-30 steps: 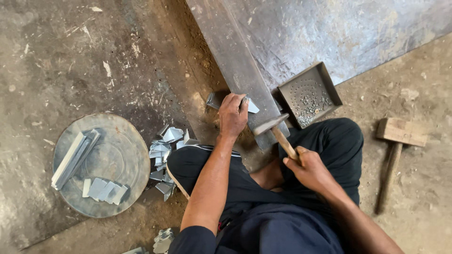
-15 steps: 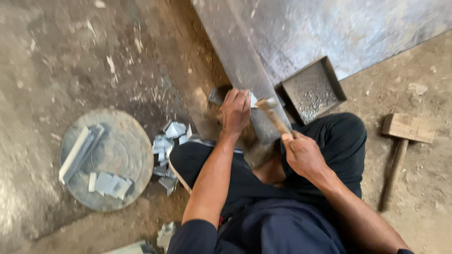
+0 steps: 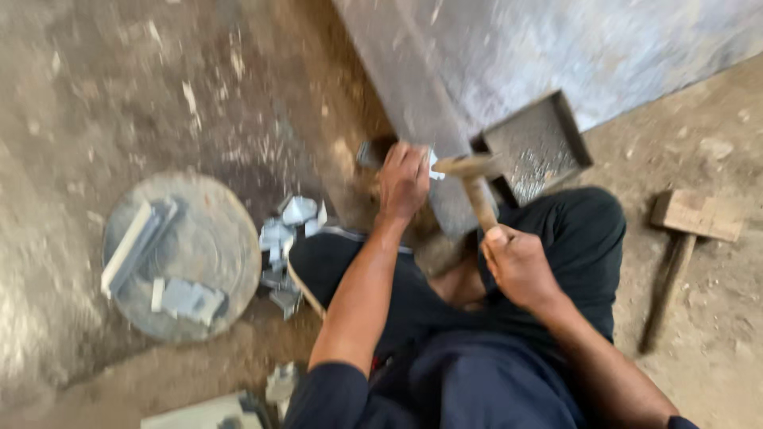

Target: The person sits on the floor and cuts small flat metal pieces with a chisel and hammer on a long metal beam used as an anvil, then places the cut pieces into a perforated metal tray, repeating the process for pieces taken from a pile beside them.

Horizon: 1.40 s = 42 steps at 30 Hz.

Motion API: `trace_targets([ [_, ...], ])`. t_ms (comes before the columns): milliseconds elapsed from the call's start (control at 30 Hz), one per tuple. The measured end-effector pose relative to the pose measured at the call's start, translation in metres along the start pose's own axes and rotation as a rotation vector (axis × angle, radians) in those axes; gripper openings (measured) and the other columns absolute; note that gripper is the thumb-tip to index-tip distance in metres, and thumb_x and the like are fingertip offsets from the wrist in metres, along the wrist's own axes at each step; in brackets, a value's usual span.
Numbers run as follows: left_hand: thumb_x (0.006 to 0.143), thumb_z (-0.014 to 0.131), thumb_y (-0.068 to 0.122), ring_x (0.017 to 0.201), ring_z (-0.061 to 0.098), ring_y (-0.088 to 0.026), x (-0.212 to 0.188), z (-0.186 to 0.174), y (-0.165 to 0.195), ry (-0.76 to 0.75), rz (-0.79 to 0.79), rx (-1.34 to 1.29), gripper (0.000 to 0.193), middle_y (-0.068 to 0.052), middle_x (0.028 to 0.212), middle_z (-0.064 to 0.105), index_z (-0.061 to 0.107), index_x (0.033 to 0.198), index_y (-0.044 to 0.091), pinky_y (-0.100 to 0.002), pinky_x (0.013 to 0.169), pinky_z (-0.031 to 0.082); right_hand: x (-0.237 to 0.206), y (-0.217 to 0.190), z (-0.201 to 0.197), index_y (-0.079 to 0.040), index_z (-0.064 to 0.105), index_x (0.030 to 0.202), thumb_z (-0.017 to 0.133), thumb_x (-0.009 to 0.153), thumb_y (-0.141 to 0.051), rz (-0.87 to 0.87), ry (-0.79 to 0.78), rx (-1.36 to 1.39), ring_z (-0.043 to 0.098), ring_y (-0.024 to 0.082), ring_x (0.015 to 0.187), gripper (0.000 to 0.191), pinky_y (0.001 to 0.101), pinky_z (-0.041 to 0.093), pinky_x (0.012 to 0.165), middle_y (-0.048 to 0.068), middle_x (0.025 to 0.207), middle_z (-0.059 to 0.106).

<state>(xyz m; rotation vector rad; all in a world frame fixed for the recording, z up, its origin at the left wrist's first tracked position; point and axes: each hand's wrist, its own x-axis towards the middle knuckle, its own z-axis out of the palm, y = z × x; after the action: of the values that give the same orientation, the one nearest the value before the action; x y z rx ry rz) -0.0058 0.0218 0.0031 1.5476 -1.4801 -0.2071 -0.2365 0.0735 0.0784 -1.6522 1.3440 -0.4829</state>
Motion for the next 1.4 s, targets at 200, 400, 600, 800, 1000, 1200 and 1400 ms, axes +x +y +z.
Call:
trace_targets([
  [200,0.093,0.068,0.005,0.096,0.060,-0.037,0.004,0.001,0.000,0.015,0.047,-0.016,0.011,-0.014,0.097,0.059,0.066,0.104,0.006,-0.047,0.083,0.051,0.003,-0.010,-0.010,0.000,0.057,0.075,0.046,0.107,-0.020,-0.108,-0.051,0.093,0.051,0.019,0.055,0.039,0.0348,0.043,0.052,0.011,0.063,0.053],
  [400,0.094,0.068,0.005,0.097,0.060,-0.037,0.001,0.004,-0.001,-0.008,0.029,0.017,0.010,-0.014,0.097,0.059,0.066,0.103,0.008,-0.047,0.084,0.051,-0.030,-0.030,-0.020,0.000,0.059,0.082,0.047,0.108,-0.020,-0.495,0.066,0.340,0.056,0.025,0.062,0.035,0.0372,0.044,0.057,0.014,0.074,0.059],
  [600,0.092,0.068,0.005,0.096,0.061,-0.036,0.000,0.002,-0.003,-0.001,0.027,-0.026,0.011,-0.013,0.097,0.060,0.065,0.103,0.007,-0.046,0.084,0.052,0.006,0.021,-0.002,0.002,0.061,0.082,0.050,0.111,-0.022,-0.504,0.059,-0.318,0.061,0.037,0.071,0.039,0.0441,0.045,0.061,0.022,0.083,0.063],
  [800,0.090,0.069,0.005,0.099,0.063,-0.036,0.000,0.007,-0.003,0.023,0.013,-0.021,0.012,-0.013,0.100,0.062,0.065,0.102,0.006,-0.045,0.086,0.052,-0.001,0.062,-0.011,0.005,0.061,0.077,0.048,0.109,-0.034,0.232,-0.197,0.040,0.058,0.042,0.056,0.052,0.0466,0.045,0.055,0.023,0.063,0.061],
  [1000,0.091,0.068,0.009,0.083,0.072,-0.023,0.014,-0.018,-0.002,0.056,-0.241,-0.156,0.017,-0.010,0.095,0.073,0.070,0.107,0.008,-0.035,0.074,0.058,0.021,0.078,-0.032,0.000,0.068,0.093,0.066,0.096,-0.033,-0.169,-0.041,-0.379,0.067,0.041,0.074,0.034,0.0474,0.052,0.066,0.024,0.081,0.067],
  [1200,0.091,0.067,0.012,0.077,0.069,-0.024,0.021,-0.121,-0.038,-0.085,-0.203,0.030,0.017,-0.014,0.088,0.072,0.072,0.107,0.006,-0.036,0.073,0.056,0.116,0.108,-0.073,0.001,0.073,0.095,0.078,0.084,-0.020,-0.148,0.172,-0.606,0.067,0.045,0.101,0.025,0.0507,0.054,0.086,0.025,0.108,0.068],
  [1400,0.088,0.071,0.018,0.093,0.071,-0.037,-0.039,-0.213,-0.098,-0.282,-0.540,0.524,0.024,-0.020,0.098,0.073,0.074,0.109,0.008,-0.044,0.082,0.055,0.148,0.110,-0.045,-0.002,0.075,0.092,0.064,0.083,0.000,-0.084,0.148,-0.749,0.065,0.047,0.108,0.015,0.0526,0.053,0.088,0.025,0.116,0.063],
])
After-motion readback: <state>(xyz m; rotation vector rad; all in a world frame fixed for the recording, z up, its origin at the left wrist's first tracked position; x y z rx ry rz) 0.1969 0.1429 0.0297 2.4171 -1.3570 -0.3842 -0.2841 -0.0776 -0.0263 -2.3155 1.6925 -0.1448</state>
